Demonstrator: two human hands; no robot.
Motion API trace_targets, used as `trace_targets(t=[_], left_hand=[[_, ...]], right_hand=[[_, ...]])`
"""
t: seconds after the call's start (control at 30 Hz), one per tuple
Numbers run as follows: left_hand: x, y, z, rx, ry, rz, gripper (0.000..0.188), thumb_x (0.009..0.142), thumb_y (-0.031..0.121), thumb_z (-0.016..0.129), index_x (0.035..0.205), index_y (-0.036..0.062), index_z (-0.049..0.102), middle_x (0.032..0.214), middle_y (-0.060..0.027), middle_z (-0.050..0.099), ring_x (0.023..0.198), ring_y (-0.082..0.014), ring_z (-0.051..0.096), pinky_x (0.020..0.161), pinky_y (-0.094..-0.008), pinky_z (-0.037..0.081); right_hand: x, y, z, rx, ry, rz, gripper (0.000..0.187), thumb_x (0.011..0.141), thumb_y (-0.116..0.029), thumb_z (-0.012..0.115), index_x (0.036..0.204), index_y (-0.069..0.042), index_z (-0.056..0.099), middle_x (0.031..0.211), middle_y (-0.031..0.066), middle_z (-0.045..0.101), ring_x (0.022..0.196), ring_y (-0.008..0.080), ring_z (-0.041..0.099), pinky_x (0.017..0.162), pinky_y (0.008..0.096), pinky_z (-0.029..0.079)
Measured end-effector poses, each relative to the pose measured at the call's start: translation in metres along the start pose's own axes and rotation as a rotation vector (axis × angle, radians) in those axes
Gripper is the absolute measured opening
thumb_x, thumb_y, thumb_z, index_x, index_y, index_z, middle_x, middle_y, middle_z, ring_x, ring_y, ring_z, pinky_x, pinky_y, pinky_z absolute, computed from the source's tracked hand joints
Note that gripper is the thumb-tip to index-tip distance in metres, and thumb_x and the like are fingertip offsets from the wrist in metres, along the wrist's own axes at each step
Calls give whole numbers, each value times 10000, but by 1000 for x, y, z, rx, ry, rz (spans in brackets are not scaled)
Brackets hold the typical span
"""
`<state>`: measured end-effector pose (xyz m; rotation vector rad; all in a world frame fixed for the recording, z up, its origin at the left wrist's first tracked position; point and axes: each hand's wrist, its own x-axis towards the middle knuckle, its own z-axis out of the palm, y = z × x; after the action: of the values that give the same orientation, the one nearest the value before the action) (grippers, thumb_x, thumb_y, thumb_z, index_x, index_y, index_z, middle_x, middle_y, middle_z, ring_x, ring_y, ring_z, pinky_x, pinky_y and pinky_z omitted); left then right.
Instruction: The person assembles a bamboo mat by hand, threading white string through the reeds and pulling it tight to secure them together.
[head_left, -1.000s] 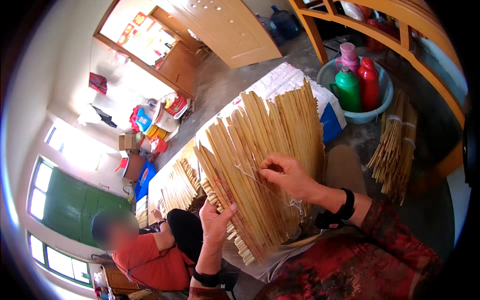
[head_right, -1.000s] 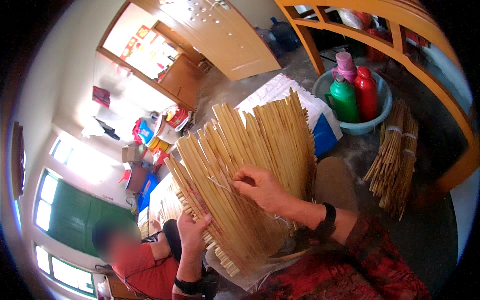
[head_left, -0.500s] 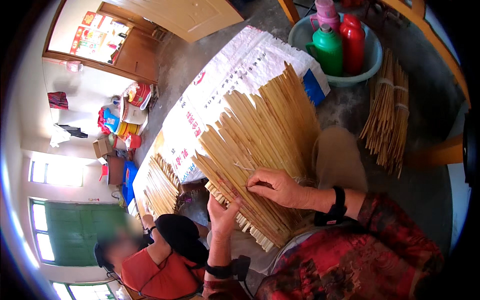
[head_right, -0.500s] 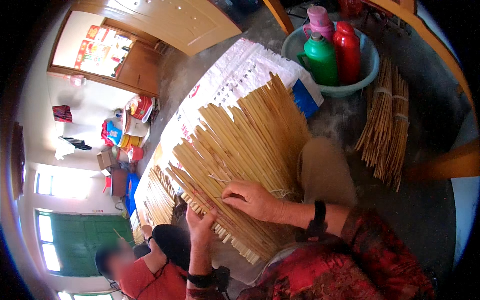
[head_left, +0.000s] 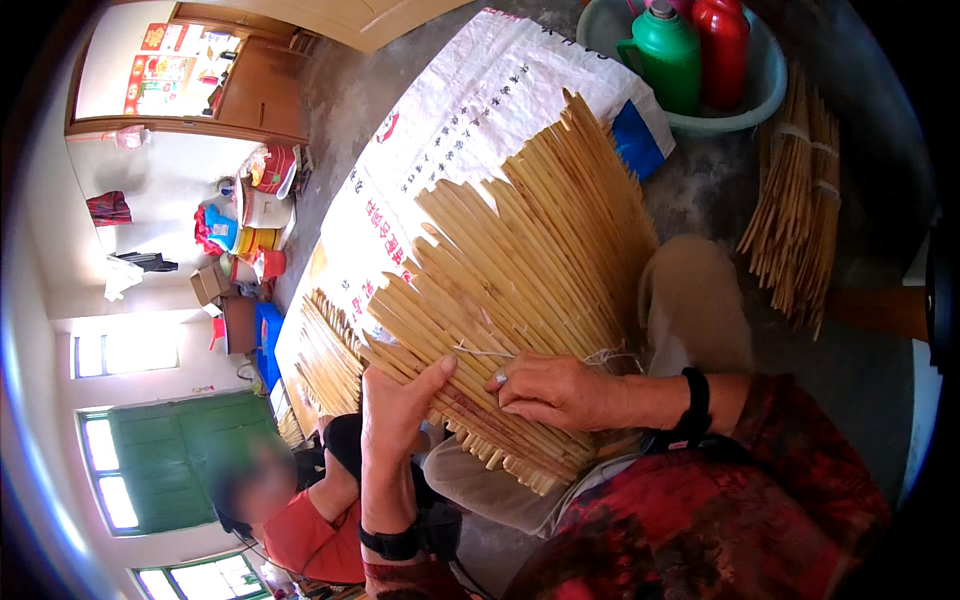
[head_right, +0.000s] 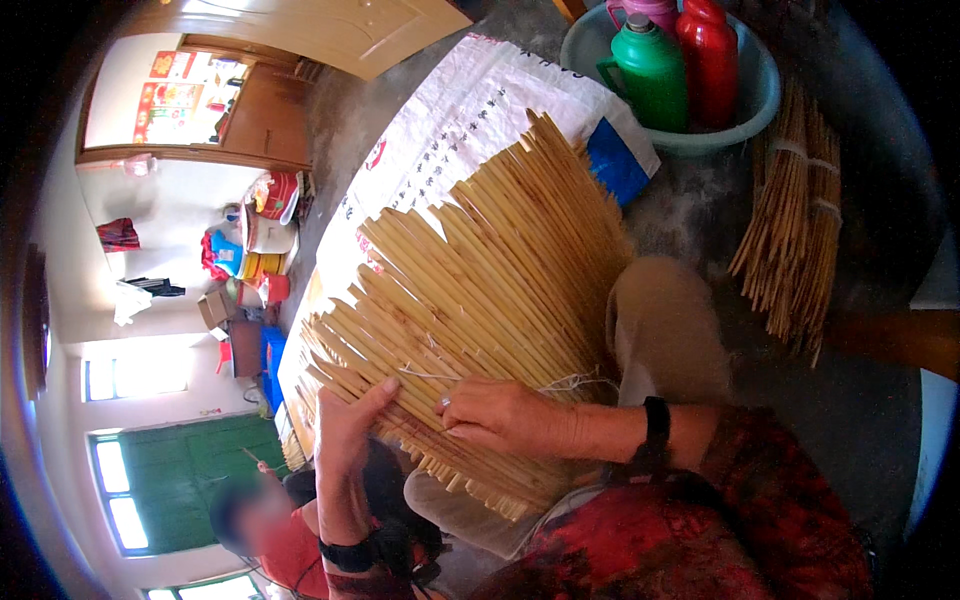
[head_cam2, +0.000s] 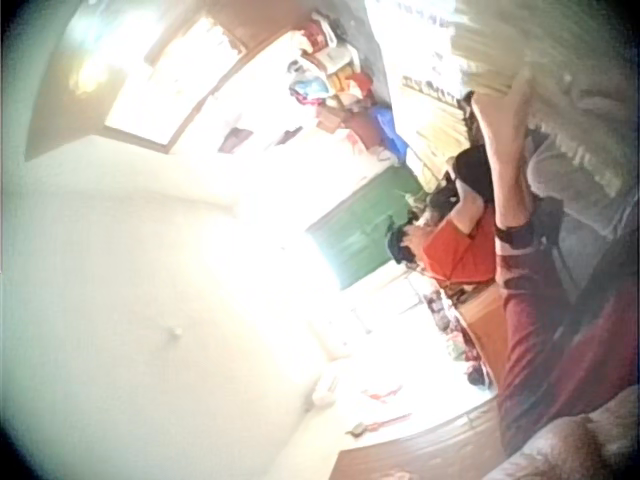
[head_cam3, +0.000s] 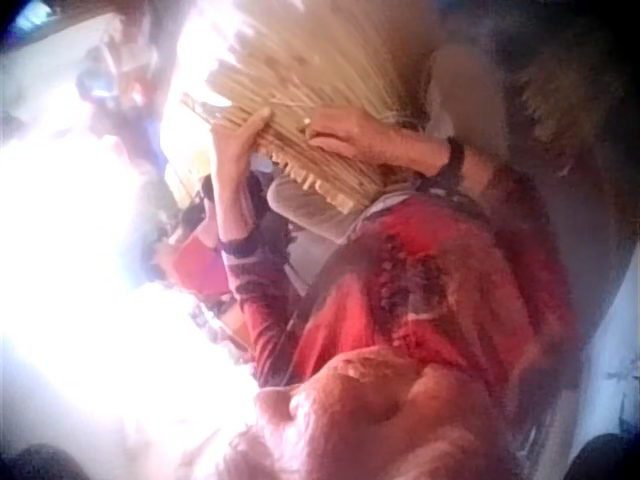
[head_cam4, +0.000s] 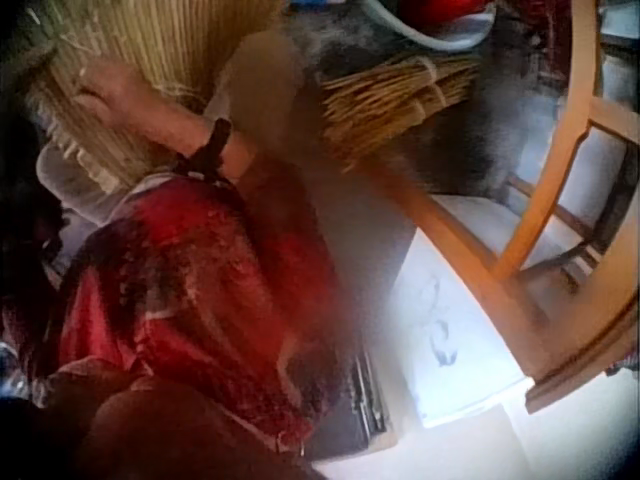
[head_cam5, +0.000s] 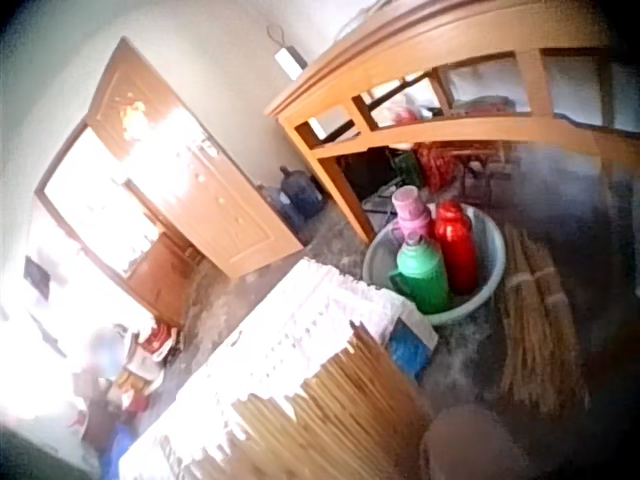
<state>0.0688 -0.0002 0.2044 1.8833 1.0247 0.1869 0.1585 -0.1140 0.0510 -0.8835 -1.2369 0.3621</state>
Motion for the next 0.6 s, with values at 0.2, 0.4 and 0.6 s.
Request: trace_targets(t=[0.2, 0.4, 0.6], left_hand=[[-12, -8, 18, -20, 191, 39, 197, 766, 47, 657, 922, -62, 609, 817, -72, 638, 707, -105, 580, 632, -239, 473], [-9, -17, 20, -13, 252, 58, 202, 758, 50, 663, 920, -61, 613, 813, -65, 642, 710, -102, 582, 647, -241, 477], [-10, -21, 18, -36, 191, 69, 190, 758, 47, 663, 913, -55, 623, 815, -60, 645, 718, -96, 583, 653, -238, 478]], right_hand=[[-1, -8, -8, 167, 19, 183, 105, 782, -72, 613, 862, -22, 567, 814, 124, 551, 801, 308, 556, 676, 358, 441], [11, -11, -27, -22, 71, 189, 96, 792, -87, 608, 867, -31, 588, 776, 131, 519, 734, 313, 537, 645, 368, 427], [24, -13, -22, -114, 79, 165, 141, 796, -79, 611, 933, -48, 614, 777, 123, 519, 720, 290, 544, 625, 355, 435]])
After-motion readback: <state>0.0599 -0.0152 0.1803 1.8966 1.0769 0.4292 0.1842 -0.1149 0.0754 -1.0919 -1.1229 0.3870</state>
